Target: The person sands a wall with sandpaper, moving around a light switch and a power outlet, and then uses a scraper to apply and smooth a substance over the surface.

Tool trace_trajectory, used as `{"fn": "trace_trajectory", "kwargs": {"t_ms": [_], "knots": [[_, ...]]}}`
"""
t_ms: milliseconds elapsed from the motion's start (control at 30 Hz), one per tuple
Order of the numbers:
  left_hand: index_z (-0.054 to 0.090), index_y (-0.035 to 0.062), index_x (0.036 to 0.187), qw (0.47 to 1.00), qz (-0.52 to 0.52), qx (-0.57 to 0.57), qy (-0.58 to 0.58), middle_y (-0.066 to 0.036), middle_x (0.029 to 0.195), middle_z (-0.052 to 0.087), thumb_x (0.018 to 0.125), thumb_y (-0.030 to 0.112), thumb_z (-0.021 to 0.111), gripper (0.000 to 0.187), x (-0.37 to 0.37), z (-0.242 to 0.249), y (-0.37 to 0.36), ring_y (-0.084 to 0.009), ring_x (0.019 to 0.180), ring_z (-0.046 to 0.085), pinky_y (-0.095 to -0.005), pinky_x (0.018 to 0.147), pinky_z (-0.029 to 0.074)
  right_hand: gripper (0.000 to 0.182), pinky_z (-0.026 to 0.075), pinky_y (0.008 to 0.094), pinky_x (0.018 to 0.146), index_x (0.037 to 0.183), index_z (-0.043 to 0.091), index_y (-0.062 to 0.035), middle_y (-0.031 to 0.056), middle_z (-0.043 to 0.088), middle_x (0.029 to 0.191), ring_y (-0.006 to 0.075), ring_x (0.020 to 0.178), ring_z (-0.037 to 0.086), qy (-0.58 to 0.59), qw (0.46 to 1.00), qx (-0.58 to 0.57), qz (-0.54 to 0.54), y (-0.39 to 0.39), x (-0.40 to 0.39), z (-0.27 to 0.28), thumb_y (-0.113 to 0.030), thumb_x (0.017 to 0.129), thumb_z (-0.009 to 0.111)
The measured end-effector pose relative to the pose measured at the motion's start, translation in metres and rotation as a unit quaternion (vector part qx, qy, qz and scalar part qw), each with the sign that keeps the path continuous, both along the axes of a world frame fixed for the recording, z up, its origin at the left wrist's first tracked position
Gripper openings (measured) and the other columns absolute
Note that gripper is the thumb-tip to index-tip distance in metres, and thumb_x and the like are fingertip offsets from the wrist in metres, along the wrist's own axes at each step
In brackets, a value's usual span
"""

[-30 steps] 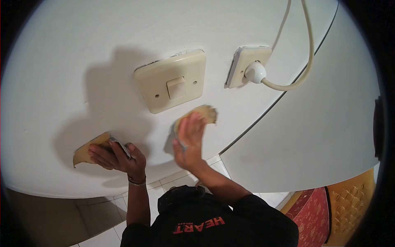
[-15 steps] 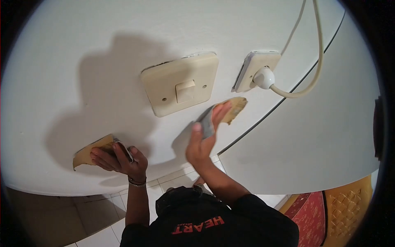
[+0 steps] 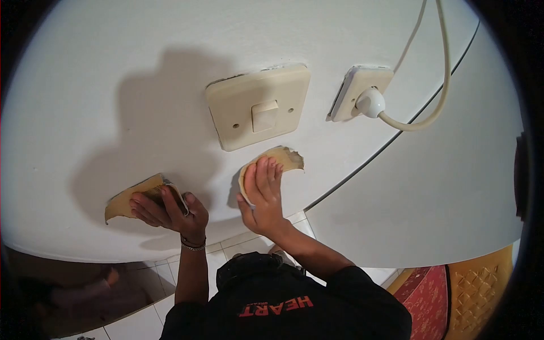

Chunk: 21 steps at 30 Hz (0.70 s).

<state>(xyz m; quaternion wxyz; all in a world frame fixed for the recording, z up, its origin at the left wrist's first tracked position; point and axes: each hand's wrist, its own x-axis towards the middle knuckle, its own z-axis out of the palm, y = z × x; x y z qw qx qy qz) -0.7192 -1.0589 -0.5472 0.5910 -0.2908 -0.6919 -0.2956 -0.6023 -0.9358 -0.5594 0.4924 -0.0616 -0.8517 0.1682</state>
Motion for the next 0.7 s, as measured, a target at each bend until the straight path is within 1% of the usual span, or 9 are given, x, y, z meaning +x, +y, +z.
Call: {"fn": "trace_trajectory", "kwargs": {"t_ms": [33,100,167,200,333,500,567,633,700], "knots": [[0.041,0.0118,0.122,1.000,0.003,-0.004,0.002,-0.027,0.134,0.022,0.085,0.030,0.039,0.041,0.000,0.000,-0.001,-0.0402,0.127,0.015,-0.0539,0.101,0.010,0.055,0.000,0.0504,0.101,0.124,0.027,0.0134,0.0307,0.012,0.136,0.0443,0.127,0.004,-0.043,0.997,0.059,-0.007,0.004,0.001,-0.006,-0.016,0.081,0.044],[0.041,0.0122,0.122,1.000,0.009,-0.008,0.000,-0.026,0.134,0.022,0.085,0.031,0.039,0.041,-0.001,-0.001,-0.001,-0.0400,0.127,0.015,-0.0537,0.101,0.010,0.054,0.001,0.0517,0.101,0.124,0.027,0.0136,0.0303,0.012,0.136,0.0443,0.127,0.005,-0.007,1.000,0.010,-0.011,0.010,0.001,0.021,-0.015,0.081,0.043],[0.041,0.0126,0.122,1.000,0.004,-0.004,0.008,-0.026,0.134,0.022,0.086,0.032,0.039,0.040,-0.002,-0.001,-0.001,-0.0398,0.127,0.016,-0.0536,0.101,0.011,0.055,0.006,0.0555,0.099,0.122,0.034,0.0119,0.0308,0.020,0.133,0.0452,0.125,0.014,0.128,0.986,-0.075,-0.074,0.021,-0.006,0.048,-0.016,0.076,0.049],[0.041,0.0126,0.122,1.000,0.004,-0.005,0.007,-0.026,0.134,0.022,0.086,0.032,0.039,0.040,-0.002,-0.002,-0.002,-0.0398,0.127,0.016,-0.0536,0.101,0.011,0.054,0.006,0.0552,0.099,0.121,0.034,0.0125,0.0316,0.019,0.133,0.0457,0.125,0.013,0.135,0.985,-0.064,-0.082,0.019,-0.009,0.051,-0.014,0.077,0.048],[0.041,0.0125,0.121,1.000,0.012,-0.007,0.009,-0.026,0.134,0.023,0.086,0.032,0.039,0.040,-0.003,-0.003,-0.004,-0.0394,0.127,0.016,-0.0538,0.100,0.012,0.052,0.005,0.0547,0.100,0.120,0.035,0.0137,0.0314,0.019,0.133,0.0457,0.126,0.011,0.022,0.998,-0.031,-0.049,-0.002,-0.006,0.001,-0.013,0.077,0.048],[0.042,0.0117,0.120,1.000,0.002,-0.008,0.003,-0.026,0.134,0.023,0.086,0.032,0.039,0.040,-0.001,0.000,-0.004,-0.0392,0.127,0.016,-0.0544,0.100,0.012,0.052,0.005,0.0542,0.100,0.118,0.036,0.0142,0.0309,0.020,0.133,0.0448,0.127,0.010,0.043,0.998,-0.031,-0.035,0.006,-0.004,0.026,-0.016,0.077,0.048],[0.041,0.0071,0.123,1.000,0.004,-0.009,0.023,-0.024,0.135,0.022,0.088,0.029,0.038,0.041,0.000,0.003,-0.002,-0.0381,0.127,0.018,-0.0535,0.100,0.012,0.051,0.003,0.0538,0.100,0.118,0.038,0.0132,0.0306,0.021,0.133,0.0436,0.127,0.011,0.047,0.998,-0.031,-0.031,0.008,-0.003,0.033,-0.017,0.078,0.047],[0.041,0.0072,0.123,1.000,0.001,-0.011,0.018,-0.024,0.136,0.022,0.088,0.029,0.037,0.041,0.001,0.004,-0.003,-0.0380,0.127,0.018,-0.0535,0.100,0.012,0.050,0.003,0.0534,0.100,0.118,0.038,0.0129,0.0299,0.022,0.132,0.0426,0.127,0.012,0.032,0.999,-0.024,-0.021,0.004,0.002,0.003,-0.016,0.078,0.046],[0.041,0.0073,0.123,1.000,0.002,-0.007,0.019,-0.024,0.136,0.021,0.088,0.029,0.037,0.041,0.000,0.004,-0.002,-0.0378,0.127,0.018,-0.0534,0.100,0.012,0.049,0.003,0.0530,0.101,0.118,0.039,0.0126,0.0291,0.023,0.132,0.0417,0.128,0.012,0.022,1.000,-0.012,-0.009,0.006,0.001,0.002,-0.016,0.079,0.045]]}}
